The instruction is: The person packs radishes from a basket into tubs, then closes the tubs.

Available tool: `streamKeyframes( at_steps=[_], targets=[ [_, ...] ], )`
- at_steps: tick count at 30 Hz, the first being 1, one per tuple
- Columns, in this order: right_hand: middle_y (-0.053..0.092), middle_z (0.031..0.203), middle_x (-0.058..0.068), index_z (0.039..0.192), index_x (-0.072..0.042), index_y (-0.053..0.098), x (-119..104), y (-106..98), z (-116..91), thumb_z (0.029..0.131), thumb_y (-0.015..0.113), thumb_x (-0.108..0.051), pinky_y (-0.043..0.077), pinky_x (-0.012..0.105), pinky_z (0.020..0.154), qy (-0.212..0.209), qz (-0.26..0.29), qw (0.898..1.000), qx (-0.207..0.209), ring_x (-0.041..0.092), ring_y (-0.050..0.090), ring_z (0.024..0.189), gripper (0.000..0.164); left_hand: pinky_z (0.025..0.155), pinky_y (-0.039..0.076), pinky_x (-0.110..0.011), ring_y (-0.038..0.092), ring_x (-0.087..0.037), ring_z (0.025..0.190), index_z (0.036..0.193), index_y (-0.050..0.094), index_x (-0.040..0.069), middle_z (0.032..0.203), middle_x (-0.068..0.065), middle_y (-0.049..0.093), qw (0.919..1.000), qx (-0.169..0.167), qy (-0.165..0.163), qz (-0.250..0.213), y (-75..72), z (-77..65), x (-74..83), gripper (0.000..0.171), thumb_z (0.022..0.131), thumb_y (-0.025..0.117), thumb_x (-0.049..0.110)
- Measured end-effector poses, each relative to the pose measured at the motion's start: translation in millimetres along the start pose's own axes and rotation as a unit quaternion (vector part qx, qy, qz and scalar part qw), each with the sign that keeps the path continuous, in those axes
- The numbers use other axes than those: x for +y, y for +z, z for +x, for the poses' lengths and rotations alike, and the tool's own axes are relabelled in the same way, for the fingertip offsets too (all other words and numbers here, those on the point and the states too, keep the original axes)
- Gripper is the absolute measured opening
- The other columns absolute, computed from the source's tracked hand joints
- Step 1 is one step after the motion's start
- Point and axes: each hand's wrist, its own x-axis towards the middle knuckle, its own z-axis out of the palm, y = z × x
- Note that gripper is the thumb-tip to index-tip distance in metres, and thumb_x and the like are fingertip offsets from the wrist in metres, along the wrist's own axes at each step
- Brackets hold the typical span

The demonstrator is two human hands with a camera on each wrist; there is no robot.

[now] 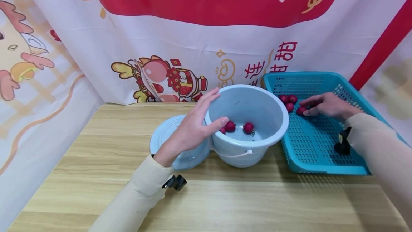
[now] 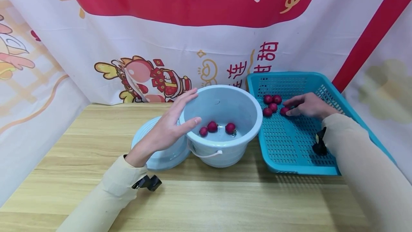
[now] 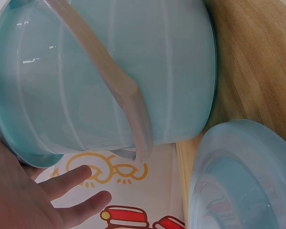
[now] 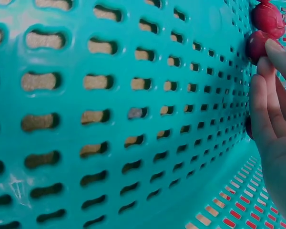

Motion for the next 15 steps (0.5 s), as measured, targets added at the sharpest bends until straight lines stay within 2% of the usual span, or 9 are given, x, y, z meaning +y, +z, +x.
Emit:
streamKeyframes(
  at_steps=[6, 9, 12, 15],
  targets=[
    [0.048, 0.155, 0.035, 0.153, -0.004, 0.055, -1.9, 1.0, -0.4, 0.102, 0.071, -0.033, 0.042, 0.075, 0.11, 0.001, -0.015, 1.0, 0.004, 0.053, 0.041, 0.138, 0.061, 0.12, 0.036, -0.072, 0.029, -0.023, 0.162, 0.168, 0.03, 0.03, 0.177, 0.019, 0.016, 1.0, 0.001, 0.001, 0.001, 0.0, 0.1, 0.5, 0.08, 0.098, 0.058, 0.059],
    [0.057, 0.148, 0.033, 0.152, -0.004, 0.056, -3.1, 0.8, -0.8, 0.101, 0.072, -0.037, 0.054, 0.062, 0.097, -0.003, -0.022, 1.0, 0.016, 0.046, 0.053, 0.126, 0.062, 0.12, 0.036, -0.072, 0.029, -0.023, 0.163, 0.167, 0.03, 0.03, 0.177, 0.02, 0.016, 1.0, 0.002, 0.001, 0.001, 0.2, 0.1, 0.1, 0.08, 0.098, 0.058, 0.059],
    [0.064, 0.141, 0.029, 0.151, -0.003, 0.056, -4.9, 0.7, -0.8, 0.101, 0.072, -0.041, 0.059, 0.044, 0.088, -0.008, -0.027, 0.999, 0.03, 0.036, 0.063, 0.114, 0.065, 0.12, 0.036, -0.072, 0.029, -0.023, 0.163, 0.167, 0.03, 0.03, 0.177, 0.02, 0.016, 1.0, 0.002, 0.001, 0.0, 0.4, 0.1, -0.3, 0.08, 0.098, 0.059, 0.059],
    [0.066, 0.14, 0.029, 0.151, -0.003, 0.057, -8.3, 0.2, -0.7, 0.101, 0.071, -0.045, 0.062, 0.04, 0.083, -0.015, -0.025, 0.998, 0.046, 0.033, 0.068, 0.11, 0.067, 0.12, 0.036, -0.072, 0.029, -0.023, 0.163, 0.168, 0.03, 0.03, 0.177, 0.019, 0.015, 1.0, 0.002, 0.001, 0.001, -0.2, -0.2, -0.2, 0.08, 0.098, 0.059, 0.059]
  ],
)
